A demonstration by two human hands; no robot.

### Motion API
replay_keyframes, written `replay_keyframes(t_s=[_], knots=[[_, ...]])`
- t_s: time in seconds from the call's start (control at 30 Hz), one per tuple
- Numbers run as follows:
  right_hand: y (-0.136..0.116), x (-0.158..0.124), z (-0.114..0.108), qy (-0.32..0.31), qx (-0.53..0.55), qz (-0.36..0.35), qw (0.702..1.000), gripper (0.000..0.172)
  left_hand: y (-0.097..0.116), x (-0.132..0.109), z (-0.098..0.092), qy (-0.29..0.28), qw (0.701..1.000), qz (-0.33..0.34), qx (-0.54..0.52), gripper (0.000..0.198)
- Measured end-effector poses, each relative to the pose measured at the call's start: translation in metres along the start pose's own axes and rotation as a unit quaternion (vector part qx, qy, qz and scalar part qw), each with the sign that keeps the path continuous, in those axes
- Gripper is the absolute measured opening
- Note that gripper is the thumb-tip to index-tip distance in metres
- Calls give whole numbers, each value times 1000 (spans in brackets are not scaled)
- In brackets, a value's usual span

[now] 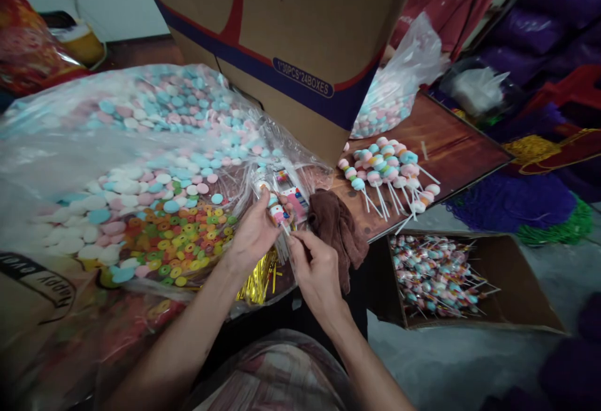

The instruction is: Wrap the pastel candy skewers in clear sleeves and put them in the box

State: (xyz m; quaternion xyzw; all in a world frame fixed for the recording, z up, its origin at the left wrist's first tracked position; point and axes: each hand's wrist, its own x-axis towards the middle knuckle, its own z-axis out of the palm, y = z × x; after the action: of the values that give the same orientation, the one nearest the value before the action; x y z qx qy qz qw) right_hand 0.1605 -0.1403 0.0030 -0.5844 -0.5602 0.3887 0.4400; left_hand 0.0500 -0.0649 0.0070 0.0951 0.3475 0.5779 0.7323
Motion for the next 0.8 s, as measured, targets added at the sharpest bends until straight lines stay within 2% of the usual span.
replay_keyframes(t_s=[0.1, 0.33, 0.53, 0.67, 0.8], knots=[[-1, -5, -7, -57, 57, 70, 994, 29, 0, 0, -4, -17, 1000, 0, 16, 27], [2, -3, 2, -12, 100, 99, 990, 27, -13, -13, -3, -77, 995, -20, 67, 25], [5, 8, 11, 24, 153, 82, 985, 28, -17, -16, 0, -59, 990, 17, 131, 24], [7, 19, 20, 25, 239, 107, 965, 31, -18, -16, -7, -70, 976, 65, 197, 29], [3, 18, 24, 10, 297, 135, 945, 35, -17, -21, -14, -91, 969, 57, 222, 36]])
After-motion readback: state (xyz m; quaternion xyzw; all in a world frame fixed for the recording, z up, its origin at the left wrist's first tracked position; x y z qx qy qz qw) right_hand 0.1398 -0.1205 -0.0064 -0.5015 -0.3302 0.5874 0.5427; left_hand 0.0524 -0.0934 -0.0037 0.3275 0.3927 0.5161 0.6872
